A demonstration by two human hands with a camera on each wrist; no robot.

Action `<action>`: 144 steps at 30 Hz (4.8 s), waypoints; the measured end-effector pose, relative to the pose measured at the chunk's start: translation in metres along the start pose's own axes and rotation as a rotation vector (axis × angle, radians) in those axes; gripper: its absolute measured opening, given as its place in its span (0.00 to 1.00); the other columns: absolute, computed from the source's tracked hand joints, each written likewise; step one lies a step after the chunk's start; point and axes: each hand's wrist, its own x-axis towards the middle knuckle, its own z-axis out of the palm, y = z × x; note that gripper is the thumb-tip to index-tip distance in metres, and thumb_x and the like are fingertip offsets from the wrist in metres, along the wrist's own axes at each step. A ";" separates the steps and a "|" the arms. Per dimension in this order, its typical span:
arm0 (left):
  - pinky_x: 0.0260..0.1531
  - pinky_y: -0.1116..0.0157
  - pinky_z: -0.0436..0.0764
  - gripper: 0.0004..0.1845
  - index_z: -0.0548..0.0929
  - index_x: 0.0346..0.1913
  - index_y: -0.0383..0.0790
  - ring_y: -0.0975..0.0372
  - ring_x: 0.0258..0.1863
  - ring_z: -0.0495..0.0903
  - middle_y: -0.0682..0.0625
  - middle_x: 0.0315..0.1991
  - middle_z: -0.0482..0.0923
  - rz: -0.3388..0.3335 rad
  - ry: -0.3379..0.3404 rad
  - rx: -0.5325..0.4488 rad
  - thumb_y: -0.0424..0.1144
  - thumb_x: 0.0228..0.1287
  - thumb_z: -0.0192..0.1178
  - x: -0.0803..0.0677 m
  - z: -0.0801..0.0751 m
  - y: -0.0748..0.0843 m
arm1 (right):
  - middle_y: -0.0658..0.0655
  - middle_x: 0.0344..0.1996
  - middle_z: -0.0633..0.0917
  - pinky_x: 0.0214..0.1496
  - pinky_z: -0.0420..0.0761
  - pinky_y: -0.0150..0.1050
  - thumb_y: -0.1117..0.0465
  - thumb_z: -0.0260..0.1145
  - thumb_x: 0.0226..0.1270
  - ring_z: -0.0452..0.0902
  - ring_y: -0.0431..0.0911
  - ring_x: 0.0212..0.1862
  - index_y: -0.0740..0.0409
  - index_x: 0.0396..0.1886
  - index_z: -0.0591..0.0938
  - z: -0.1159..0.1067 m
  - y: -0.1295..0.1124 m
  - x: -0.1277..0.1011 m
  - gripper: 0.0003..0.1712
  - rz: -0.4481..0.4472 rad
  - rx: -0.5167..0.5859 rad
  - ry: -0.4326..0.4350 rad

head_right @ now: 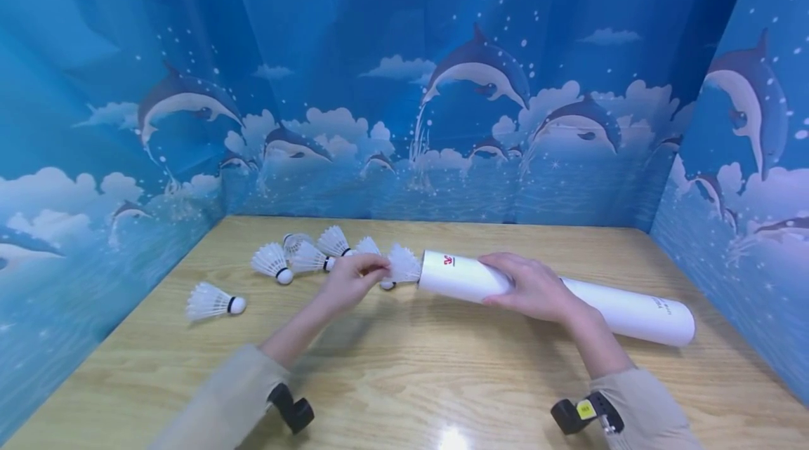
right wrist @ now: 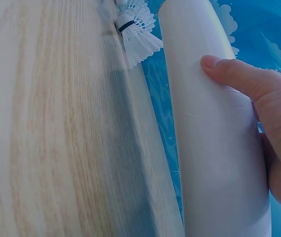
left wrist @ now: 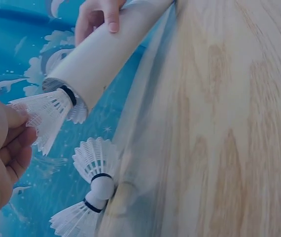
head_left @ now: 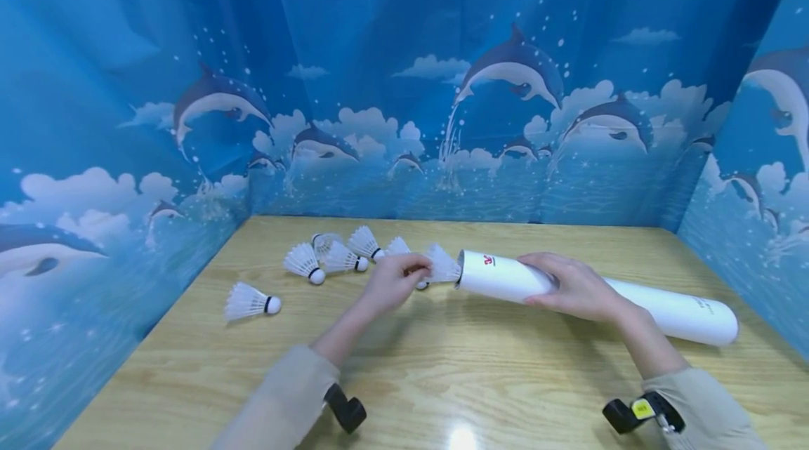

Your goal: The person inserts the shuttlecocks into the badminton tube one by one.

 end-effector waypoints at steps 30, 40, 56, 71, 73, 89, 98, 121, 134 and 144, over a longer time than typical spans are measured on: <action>0.28 0.70 0.78 0.05 0.84 0.36 0.31 0.67 0.27 0.76 0.47 0.32 0.83 -0.162 0.035 -0.247 0.29 0.59 0.60 0.008 0.033 0.003 | 0.61 0.54 0.77 0.46 0.75 0.56 0.46 0.73 0.49 0.74 0.58 0.51 0.57 0.60 0.72 -0.001 -0.001 0.000 0.40 0.007 0.005 -0.013; 0.31 0.70 0.78 0.06 0.86 0.37 0.35 0.60 0.31 0.81 0.46 0.34 0.84 -0.160 0.072 -0.019 0.30 0.58 0.62 0.011 0.039 0.003 | 0.61 0.54 0.77 0.45 0.75 0.55 0.46 0.73 0.50 0.75 0.57 0.51 0.58 0.60 0.72 -0.001 -0.001 0.000 0.40 0.010 0.008 -0.021; 0.30 0.73 0.76 0.05 0.86 0.35 0.33 0.60 0.29 0.81 0.46 0.32 0.85 -0.075 0.069 0.036 0.29 0.56 0.63 0.011 0.046 0.008 | 0.61 0.54 0.77 0.46 0.75 0.56 0.46 0.73 0.49 0.74 0.58 0.51 0.57 0.60 0.72 0.000 0.001 0.000 0.39 0.003 0.002 -0.012; 0.36 0.70 0.79 0.05 0.87 0.34 0.33 0.57 0.35 0.84 0.44 0.33 0.84 0.013 0.047 0.097 0.27 0.54 0.63 0.012 0.052 0.010 | 0.60 0.54 0.77 0.46 0.75 0.56 0.46 0.73 0.49 0.75 0.57 0.51 0.57 0.60 0.73 0.001 0.000 0.001 0.39 0.002 0.001 -0.005; 0.36 0.69 0.79 0.05 0.87 0.34 0.34 0.57 0.35 0.84 0.44 0.32 0.84 0.032 0.045 0.119 0.27 0.54 0.63 0.012 0.052 0.010 | 0.60 0.54 0.77 0.46 0.75 0.56 0.46 0.73 0.49 0.75 0.57 0.51 0.57 0.60 0.73 0.001 0.000 0.001 0.39 0.000 -0.002 -0.003; 0.40 0.68 0.79 0.07 0.87 0.37 0.34 0.55 0.40 0.82 0.42 0.37 0.84 0.034 -0.059 0.093 0.26 0.57 0.60 0.013 0.050 0.008 | 0.61 0.54 0.77 0.46 0.75 0.56 0.45 0.73 0.49 0.74 0.58 0.51 0.57 0.60 0.73 0.000 0.000 0.001 0.39 0.007 -0.010 -0.007; 0.31 0.72 0.76 0.06 0.85 0.37 0.35 0.62 0.30 0.79 0.47 0.34 0.84 -0.107 -0.118 -0.003 0.29 0.59 0.60 0.014 0.045 0.010 | 0.61 0.54 0.77 0.46 0.75 0.57 0.46 0.73 0.48 0.74 0.59 0.51 0.58 0.60 0.73 0.001 0.000 0.001 0.40 0.004 -0.014 -0.001; 0.32 0.71 0.76 0.09 0.85 0.43 0.37 0.63 0.37 0.79 0.47 0.40 0.83 -0.244 -0.184 -0.143 0.33 0.63 0.58 0.015 0.040 0.008 | 0.61 0.54 0.77 0.46 0.75 0.56 0.45 0.72 0.49 0.74 0.58 0.51 0.58 0.60 0.73 -0.002 0.000 0.003 0.39 -0.015 -0.011 0.001; 0.33 0.65 0.77 0.15 0.83 0.41 0.32 0.54 0.35 0.79 0.48 0.29 0.81 -0.275 -0.110 -0.153 0.42 0.68 0.53 -0.001 -0.012 -0.011 | 0.61 0.55 0.76 0.45 0.74 0.56 0.43 0.71 0.51 0.73 0.59 0.52 0.56 0.61 0.72 -0.007 -0.004 0.000 0.40 0.025 0.001 -0.002; 0.35 0.66 0.78 0.08 0.83 0.42 0.35 0.57 0.35 0.80 0.47 0.34 0.82 -0.345 0.007 -0.039 0.33 0.62 0.59 -0.034 -0.071 -0.036 | 0.60 0.54 0.77 0.44 0.75 0.55 0.46 0.72 0.50 0.74 0.58 0.50 0.57 0.60 0.73 -0.003 -0.001 0.000 0.38 -0.008 0.000 0.008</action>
